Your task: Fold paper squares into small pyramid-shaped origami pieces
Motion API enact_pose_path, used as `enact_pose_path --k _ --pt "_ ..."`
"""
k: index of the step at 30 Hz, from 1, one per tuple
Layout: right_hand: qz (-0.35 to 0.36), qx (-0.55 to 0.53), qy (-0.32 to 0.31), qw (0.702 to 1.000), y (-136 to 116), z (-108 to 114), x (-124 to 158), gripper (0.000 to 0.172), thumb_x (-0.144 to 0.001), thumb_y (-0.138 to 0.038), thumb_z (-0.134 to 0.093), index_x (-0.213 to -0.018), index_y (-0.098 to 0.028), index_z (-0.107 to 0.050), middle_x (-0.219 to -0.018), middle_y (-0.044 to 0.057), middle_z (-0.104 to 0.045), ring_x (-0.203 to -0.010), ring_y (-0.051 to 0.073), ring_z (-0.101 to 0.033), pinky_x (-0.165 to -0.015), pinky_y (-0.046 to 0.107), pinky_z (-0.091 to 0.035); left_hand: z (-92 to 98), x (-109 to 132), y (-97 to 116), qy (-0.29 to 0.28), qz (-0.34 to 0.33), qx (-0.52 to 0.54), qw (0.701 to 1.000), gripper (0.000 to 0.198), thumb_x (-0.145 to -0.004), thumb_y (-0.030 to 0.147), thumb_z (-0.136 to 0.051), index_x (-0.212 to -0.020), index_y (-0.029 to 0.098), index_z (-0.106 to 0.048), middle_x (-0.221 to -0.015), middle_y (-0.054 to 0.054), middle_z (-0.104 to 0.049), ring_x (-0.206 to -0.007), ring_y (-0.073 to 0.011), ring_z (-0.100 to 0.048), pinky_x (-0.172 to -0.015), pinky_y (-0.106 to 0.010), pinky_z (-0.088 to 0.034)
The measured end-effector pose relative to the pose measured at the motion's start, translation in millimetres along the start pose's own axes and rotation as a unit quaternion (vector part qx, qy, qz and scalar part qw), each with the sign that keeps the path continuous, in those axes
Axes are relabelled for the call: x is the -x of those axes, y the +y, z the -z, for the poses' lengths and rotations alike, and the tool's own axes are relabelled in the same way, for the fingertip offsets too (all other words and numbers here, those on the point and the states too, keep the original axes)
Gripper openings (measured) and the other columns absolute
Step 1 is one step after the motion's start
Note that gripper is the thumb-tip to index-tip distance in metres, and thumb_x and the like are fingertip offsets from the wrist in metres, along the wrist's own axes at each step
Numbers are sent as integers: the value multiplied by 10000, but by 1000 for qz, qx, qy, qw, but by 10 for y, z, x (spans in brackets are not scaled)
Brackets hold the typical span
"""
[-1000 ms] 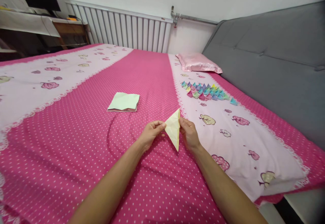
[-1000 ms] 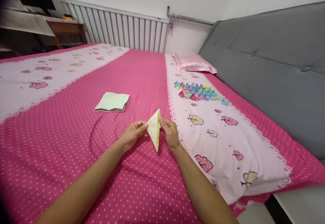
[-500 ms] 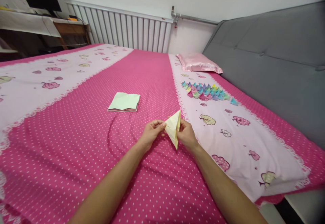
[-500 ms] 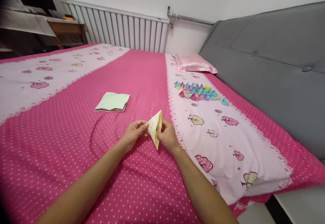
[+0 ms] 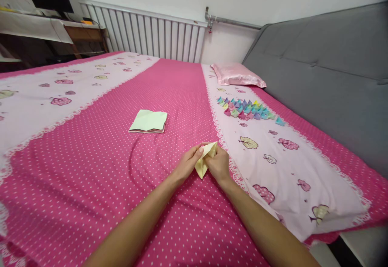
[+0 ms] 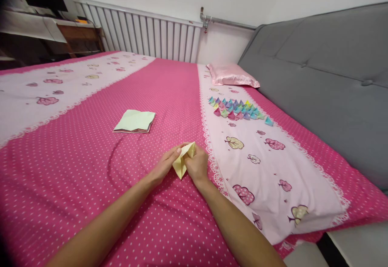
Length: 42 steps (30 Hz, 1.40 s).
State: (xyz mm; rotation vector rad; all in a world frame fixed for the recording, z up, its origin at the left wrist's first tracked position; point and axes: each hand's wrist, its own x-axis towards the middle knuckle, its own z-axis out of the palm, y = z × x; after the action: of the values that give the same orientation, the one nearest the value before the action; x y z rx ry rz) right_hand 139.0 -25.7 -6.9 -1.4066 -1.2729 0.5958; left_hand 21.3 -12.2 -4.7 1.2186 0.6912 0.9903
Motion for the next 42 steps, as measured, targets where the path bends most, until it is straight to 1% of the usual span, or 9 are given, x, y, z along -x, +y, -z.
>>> enact_pose_path --k 5,11,16,24,27,29,31,36,42 --pt "19 0 -18 1000 11 2 14 284 -647 -153 -552 -901 -187 -675 -721 4 -687 -606 160 -593 -556 252 -454 -25 31 23 -21 -48 -72 996 449 -698 263 -662 -1135 215 -571 -1053 -53 -628 -974 -194 -565 -847 -262 -416" --pt "63 15 -42 997 89 -16 -63 275 -672 -160 -553 -909 -196 -688 -886 41 -699 -765 190 -629 -704 304 -482 99 -49 -107 56 -79 -193 976 431 -685 33 -466 -1043 210 -627 -1041 -55 -641 -953 -198 -566 -869 -297 -396" --pt "89 50 -125 987 213 39 -169 355 -650 -64 -518 -899 -230 -709 -875 21 -709 -785 192 -635 -743 326 -484 259 -82 -140 85 -101 -339 932 429 -621 -5 -457 -906 220 -687 -899 -57 -681 -855 -222 -588 -820 -315 -404" --pt "191 173 -329 909 140 346 -247 486 -721 -58 -498 -1136 -282 -615 -1158 22 -632 -1066 223 -564 -921 381 -404 367 -11 -41 -56 -139 -495 856 347 -767 76 -422 -993 199 -655 -986 -74 -671 -864 -189 -608 -759 -278 -445" --pt "185 189 -394 880 74 463 -245 471 -754 -217 -596 -1221 -253 -547 -1308 69 -513 -1202 245 -463 -996 405 -337 376 25 53 -120 -136 -550 815 361 -788 90 -414 -1068 193 -618 -1090 -73 -640 -980 -184 -586 -860 -298 -438" --pt "152 204 -427 868 39 525 -245 631 -681 -370 -692 -1265 -226 -500 -1389 108 -405 -1255 278 -396 -1022 430 -303 374 50 134 -163 -140 -578 788 363 -799 124 -425 -1117 180 -589 -1192 -84 -592 -1105 -192 -529 -959 -318 -389" --pt "118 202 -438 868 14 558 -250 687 -642 -454 -709 -1257 -222 -508 -1406 116 -376 -1261 288 -386 -1024 434 -303 366 68 207 -191 -140 -596 768 344 -813 193 -449 -1131 164 -578 -1260 -95 -546 -1192 -205 -464 -1026 -334 -330" --pt "110 168 -389 899 8 507 -251 273 -829 -352 -521 -1018 -237 -684 -1237 71 -575 -1176 244 -495 -941 369 -395 339 50 260 -180 -114 -596 775 391 -925 301 -265 -1013 162 -620 -1102 -69 -643 -1131 -165 -519 -1031 -310 -319" --pt "71 167 -361 915 19 474 -251 278 -757 -432 -596 -889 -224 -725 -1213 73 -594 -1102 247 -557 -895 345 -429 327 48 225 -110 -62 -591 797 502 -932 393 -182 -869 165 -625 -938 -77 -673 -1020 -201 -578 -876 -308 -425"
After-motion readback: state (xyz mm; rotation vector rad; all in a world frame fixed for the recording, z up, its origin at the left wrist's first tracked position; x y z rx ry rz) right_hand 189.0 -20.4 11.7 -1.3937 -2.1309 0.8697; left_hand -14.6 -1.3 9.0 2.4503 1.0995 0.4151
